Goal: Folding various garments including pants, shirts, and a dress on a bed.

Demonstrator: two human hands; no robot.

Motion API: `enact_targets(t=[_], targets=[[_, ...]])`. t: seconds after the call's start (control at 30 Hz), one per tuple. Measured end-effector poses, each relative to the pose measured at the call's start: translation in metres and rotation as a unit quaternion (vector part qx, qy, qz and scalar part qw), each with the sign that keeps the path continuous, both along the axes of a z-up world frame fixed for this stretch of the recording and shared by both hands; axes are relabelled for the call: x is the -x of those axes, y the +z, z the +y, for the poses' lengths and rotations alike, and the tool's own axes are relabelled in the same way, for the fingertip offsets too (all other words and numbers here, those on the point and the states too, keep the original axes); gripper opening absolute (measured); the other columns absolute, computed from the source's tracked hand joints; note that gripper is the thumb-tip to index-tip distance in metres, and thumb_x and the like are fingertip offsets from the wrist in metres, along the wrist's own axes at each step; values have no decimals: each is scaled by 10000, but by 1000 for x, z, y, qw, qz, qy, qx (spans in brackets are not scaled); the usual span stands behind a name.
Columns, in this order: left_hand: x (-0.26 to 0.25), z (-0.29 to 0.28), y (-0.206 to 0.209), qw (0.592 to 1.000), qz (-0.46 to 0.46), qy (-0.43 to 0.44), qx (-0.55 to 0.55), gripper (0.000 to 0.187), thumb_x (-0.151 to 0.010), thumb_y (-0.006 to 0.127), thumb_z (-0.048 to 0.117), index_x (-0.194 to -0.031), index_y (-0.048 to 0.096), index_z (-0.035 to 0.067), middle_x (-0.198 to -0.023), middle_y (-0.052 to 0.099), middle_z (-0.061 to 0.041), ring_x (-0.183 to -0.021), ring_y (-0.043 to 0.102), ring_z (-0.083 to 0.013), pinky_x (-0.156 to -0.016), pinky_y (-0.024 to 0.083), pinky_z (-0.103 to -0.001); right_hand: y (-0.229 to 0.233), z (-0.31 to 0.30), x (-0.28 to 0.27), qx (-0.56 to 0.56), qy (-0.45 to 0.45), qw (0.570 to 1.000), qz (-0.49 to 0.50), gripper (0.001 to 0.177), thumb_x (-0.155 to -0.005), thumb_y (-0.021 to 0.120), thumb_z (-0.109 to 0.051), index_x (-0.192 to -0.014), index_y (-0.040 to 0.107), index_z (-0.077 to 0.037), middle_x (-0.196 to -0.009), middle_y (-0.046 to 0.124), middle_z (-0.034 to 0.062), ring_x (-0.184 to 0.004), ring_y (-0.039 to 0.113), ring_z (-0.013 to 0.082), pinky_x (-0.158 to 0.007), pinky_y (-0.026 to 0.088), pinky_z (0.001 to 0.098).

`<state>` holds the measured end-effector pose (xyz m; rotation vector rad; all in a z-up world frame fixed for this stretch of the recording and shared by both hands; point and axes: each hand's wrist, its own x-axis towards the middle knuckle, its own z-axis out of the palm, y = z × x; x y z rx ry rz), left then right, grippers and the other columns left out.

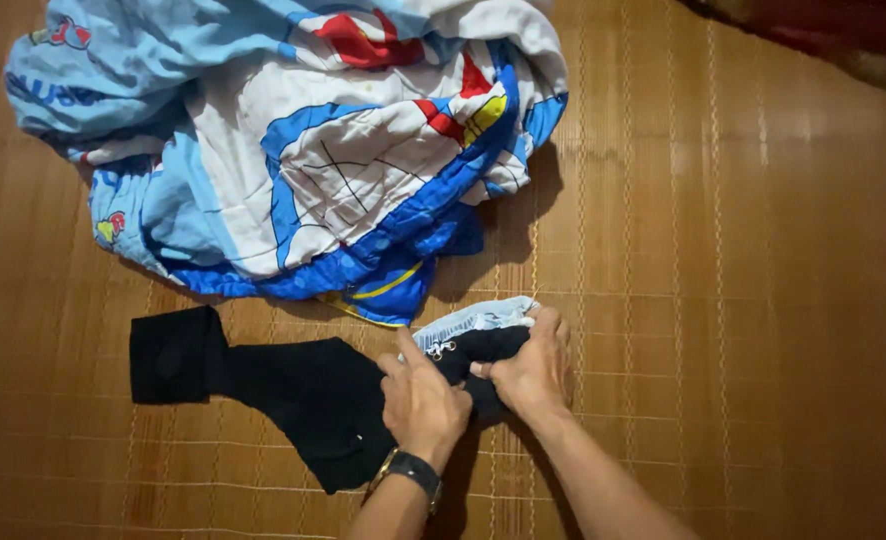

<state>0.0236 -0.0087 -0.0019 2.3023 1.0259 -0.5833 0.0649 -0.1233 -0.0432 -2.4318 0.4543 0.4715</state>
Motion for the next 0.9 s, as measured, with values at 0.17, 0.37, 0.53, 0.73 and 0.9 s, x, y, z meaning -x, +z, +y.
enact_targets(t=[0.17,0.37,0.53,0.73,0.9], targets=[[-5,-5,0,1000,18,-9,-17,1123,-642,892,193,-1523,206,76,-1266,461,-216,-1173,551,-432,-928,538,-492,-6,1,0,-13,-9,999,-30,989,-434,1038,-198,-1235,476,-59,-1275,544,172,-1215,542,379,-1002,482,467],[-12,-5,7,1000,16,-2,-19,1151,-637,905,211,-1514,179,37,-1265,457,-224,-1171,548,-437,-932,538,-490,-7,1,1,-30,-11,997,-74,1044,-417,1047,-167,-1247,436,2,-1260,547,210,-1212,533,393,-1020,456,467],[-15,-3,11,999,39,-8,-10,1275,-615,917,190,-1553,68,41,-1296,443,-213,-1183,547,-417,-940,542,-465,0,3,-1,-53,-24,996,-61,1127,-418,1041,-149,-1302,358,0,-1282,545,234,-1208,549,389,-1013,462,460],[-15,-1,7,999,48,-11,-8,1262,-641,911,207,-1563,65,47,-1305,445,-208,-1190,550,-410,-961,535,-462,0,3,-2,-61,-37,997,-41,1107,-433,1033,-134,-1312,369,-18,-1233,593,226,-1169,594,398,-976,494,471],[-14,0,4,999,52,-8,-5,1218,-652,904,207,-1554,101,50,-1309,444,-200,-1196,550,-406,-959,539,-466,-4,3,-2,-46,-26,997,-56,1109,-413,1047,-137,-1290,382,-2,-1221,591,238,-1168,582,401,-990,477,467]])
